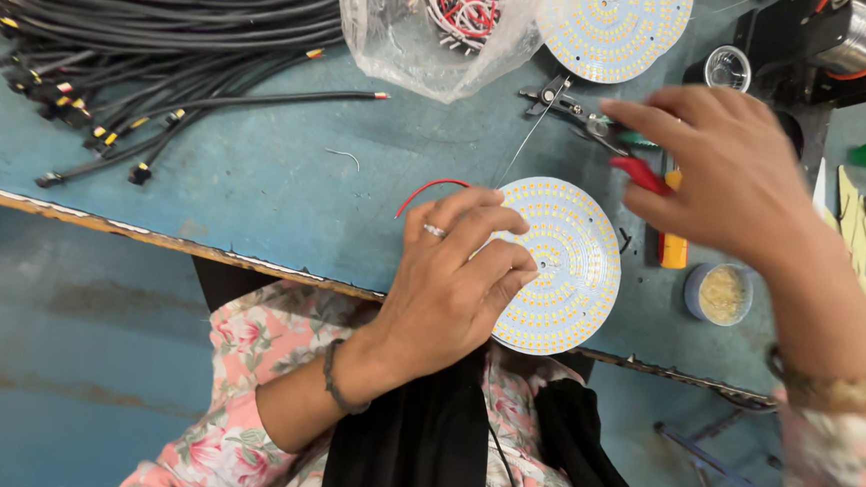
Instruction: The person solders wires to a circular LED module using a soldering iron and solder wire. They trim excess wire with pliers, apply flux, and repeat the process on multiple LED modules.
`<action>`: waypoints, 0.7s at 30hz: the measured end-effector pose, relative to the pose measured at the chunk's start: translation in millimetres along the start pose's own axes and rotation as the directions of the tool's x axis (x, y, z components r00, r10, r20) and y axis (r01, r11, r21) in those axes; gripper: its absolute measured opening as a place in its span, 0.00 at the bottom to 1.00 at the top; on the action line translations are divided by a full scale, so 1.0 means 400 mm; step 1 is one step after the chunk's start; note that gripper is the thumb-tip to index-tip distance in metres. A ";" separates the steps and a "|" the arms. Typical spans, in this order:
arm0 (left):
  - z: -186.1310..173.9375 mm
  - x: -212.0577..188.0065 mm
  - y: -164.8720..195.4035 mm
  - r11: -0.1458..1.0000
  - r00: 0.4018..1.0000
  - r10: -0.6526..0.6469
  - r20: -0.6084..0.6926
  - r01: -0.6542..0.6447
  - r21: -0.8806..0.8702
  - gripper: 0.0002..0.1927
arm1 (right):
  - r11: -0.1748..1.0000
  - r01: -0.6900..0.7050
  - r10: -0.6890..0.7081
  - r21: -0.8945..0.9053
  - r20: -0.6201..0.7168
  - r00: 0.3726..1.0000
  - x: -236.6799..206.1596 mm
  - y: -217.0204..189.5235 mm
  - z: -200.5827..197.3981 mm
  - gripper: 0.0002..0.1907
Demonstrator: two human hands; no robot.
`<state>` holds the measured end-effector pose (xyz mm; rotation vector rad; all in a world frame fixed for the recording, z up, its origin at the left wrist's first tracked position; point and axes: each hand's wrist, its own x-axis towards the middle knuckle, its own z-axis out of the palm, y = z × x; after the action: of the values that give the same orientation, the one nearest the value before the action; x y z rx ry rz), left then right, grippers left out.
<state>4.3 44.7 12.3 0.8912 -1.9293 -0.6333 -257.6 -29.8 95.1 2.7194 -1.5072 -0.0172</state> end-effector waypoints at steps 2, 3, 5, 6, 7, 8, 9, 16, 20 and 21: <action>-0.004 -0.003 0.006 0.999 1.000 -0.005 -0.007 0.005 -0.037 0.05 | 0.999 0.052 -0.051 0.010 -0.052 0.997 0.015 0.050 0.089 0.34; -0.005 -0.007 0.010 0.998 1.000 -0.020 -0.004 0.019 -0.056 0.05 | 0.997 0.079 -0.077 0.015 -0.082 0.994 0.026 0.067 0.124 0.34; -0.004 -0.010 0.016 0.994 0.999 -0.044 0.002 0.044 -0.096 0.05 | 0.993 0.115 -0.109 0.037 -0.129 0.986 0.046 0.086 0.153 0.35; -0.001 -0.010 0.018 0.993 0.999 -0.047 0.000 0.047 -0.112 0.05 | 0.991 0.124 -0.114 0.057 -0.143 0.983 0.052 0.086 0.147 0.36; 0.004 -0.010 0.022 0.990 0.999 -0.049 -0.001 0.049 -0.129 0.05 | 0.988 0.131 -0.118 0.076 -0.157 0.980 0.051 0.079 0.128 0.37; 0.007 -0.010 0.026 0.988 0.999 -0.051 -0.001 0.051 -0.146 0.05 | 0.989 0.108 -0.090 0.100 -0.176 0.980 0.044 0.064 0.099 0.35; 0.011 -0.010 0.032 0.983 0.997 -0.074 -0.004 0.072 -0.168 0.04 | 0.988 0.086 -0.061 0.125 -0.194 0.979 0.028 0.046 0.062 0.33; 0.037 0.008 0.086 0.942 0.993 -0.117 0.009 0.114 -0.315 0.04 | 0.713 -0.149 0.415 0.685 -0.241 0.877 -0.237 -0.186 -0.047 0.16; 0.070 0.025 0.123 0.948 0.999 -0.045 0.022 0.050 -0.314 0.05 | 0.774 -0.096 0.444 0.625 -0.429 0.787 -0.302 -0.261 0.057 0.16; 0.076 0.028 0.130 0.949 0.999 -0.033 0.034 0.042 -0.311 0.05 | 0.766 -0.086 0.469 0.637 -0.462 0.753 -0.309 -0.267 0.073 0.16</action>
<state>-43.6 70.2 41.1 0.7219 -1.7750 -0.9489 -233.5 131.0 61.4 2.3658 -1.8879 1.4093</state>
